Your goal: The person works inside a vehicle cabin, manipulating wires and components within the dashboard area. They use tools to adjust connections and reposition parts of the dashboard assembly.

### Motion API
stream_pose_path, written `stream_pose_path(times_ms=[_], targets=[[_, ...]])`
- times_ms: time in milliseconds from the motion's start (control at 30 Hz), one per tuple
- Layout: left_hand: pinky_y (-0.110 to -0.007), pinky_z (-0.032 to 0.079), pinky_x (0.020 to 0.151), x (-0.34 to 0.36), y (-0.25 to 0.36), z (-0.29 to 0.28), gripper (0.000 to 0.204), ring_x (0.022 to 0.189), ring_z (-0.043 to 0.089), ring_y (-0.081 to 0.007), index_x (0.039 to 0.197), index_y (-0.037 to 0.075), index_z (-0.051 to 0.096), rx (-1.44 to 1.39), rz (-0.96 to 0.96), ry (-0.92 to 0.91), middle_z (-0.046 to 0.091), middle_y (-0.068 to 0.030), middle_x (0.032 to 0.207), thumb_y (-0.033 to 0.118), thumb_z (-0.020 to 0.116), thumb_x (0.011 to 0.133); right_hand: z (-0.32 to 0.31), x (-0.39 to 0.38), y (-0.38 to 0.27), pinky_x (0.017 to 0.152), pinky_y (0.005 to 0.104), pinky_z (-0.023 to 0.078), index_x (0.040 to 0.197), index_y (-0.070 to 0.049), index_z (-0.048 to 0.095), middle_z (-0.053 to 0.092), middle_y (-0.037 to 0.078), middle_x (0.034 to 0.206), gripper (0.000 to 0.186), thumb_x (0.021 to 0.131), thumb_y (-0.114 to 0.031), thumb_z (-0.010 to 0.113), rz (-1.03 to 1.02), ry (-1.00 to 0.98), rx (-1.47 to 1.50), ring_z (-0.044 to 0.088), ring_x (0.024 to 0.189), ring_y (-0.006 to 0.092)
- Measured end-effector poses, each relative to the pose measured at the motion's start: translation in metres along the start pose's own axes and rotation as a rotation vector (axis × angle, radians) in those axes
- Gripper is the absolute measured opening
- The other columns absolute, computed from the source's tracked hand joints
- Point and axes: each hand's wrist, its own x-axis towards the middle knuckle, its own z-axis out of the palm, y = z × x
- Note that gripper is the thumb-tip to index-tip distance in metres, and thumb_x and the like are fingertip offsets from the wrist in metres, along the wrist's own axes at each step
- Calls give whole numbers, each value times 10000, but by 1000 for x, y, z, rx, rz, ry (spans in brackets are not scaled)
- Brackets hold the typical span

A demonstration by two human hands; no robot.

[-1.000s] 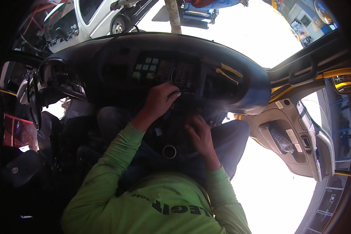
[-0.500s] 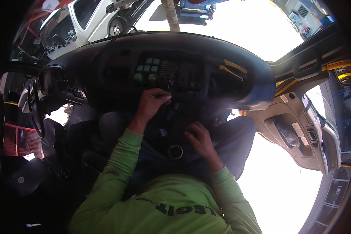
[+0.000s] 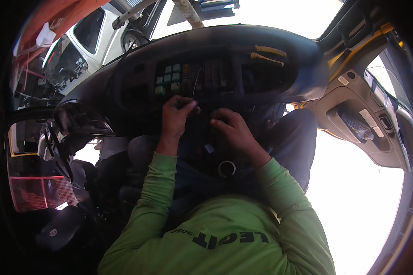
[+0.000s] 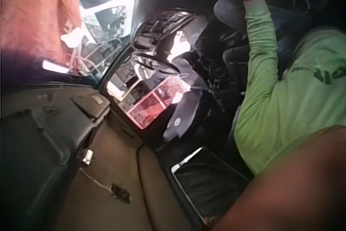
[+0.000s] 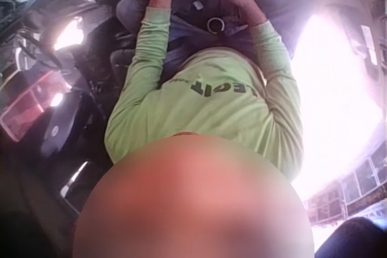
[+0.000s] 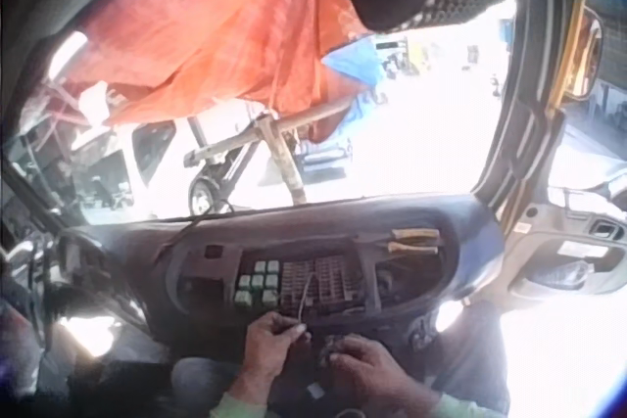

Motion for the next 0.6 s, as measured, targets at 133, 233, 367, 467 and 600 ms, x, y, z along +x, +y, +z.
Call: stream_pose_path(times_ms=[133, 233, 367, 467, 600], targets=[[-352, 646, 778, 3, 4, -6, 138, 858, 739, -238, 1040, -50, 649, 3, 14, -17, 712, -145, 978, -26, 730, 933, 6, 25, -14, 780, 276, 504, 1133, 29, 699, 697, 21, 976, 257, 1019, -198, 663, 132, 18, 236, 622, 874, 89], [-363, 643, 787, 6, 6, -13, 134, 861, 743, -237, 1065, -38, 674, -102, -97, -12, 726, -146, 991, -7, 728, 945, 8, 41, -23, 787, 279, 521, 1209, 59, 689, 728, 56, 1012, 340, 1000, -208, 679, 98, 24, 218, 651, 911, 111], [-347, 652, 785, 10, 4, -22, 141, 847, 751, -215, 1082, -25, 701, -244, -203, -25, 747, -119, 984, 13, 735, 951, 7, 60, -29, 770, 295, 535, 1233, 65, 680, 736, 90, 1037, 370, 982, -207, 705, 45, -24, 123, 662, 931, 123], [-346, 648, 781, 9, 2, -22, 135, 847, 752, -213, 1084, -30, 701, -292, -167, -52, 747, -123, 987, 3, 723, 955, 9, 69, -31, 740, 309, 542, 1181, 74, 690, 745, 112, 1001, 377, 963, -230, 735, 0, 40, 22, 673, 882, 132], [-339, 635, 773, 6, 9, -21, 121, 853, 744, -198, 1082, -27, 688, -160, -127, -19, 740, -110, 976, -3, 706, 964, 10, 75, -34, 685, 321, 537, 1026, 70, 721, 737, 112, 849, 380, 946, -300, 758, 63, 68, -210, 679, 759, 147]])
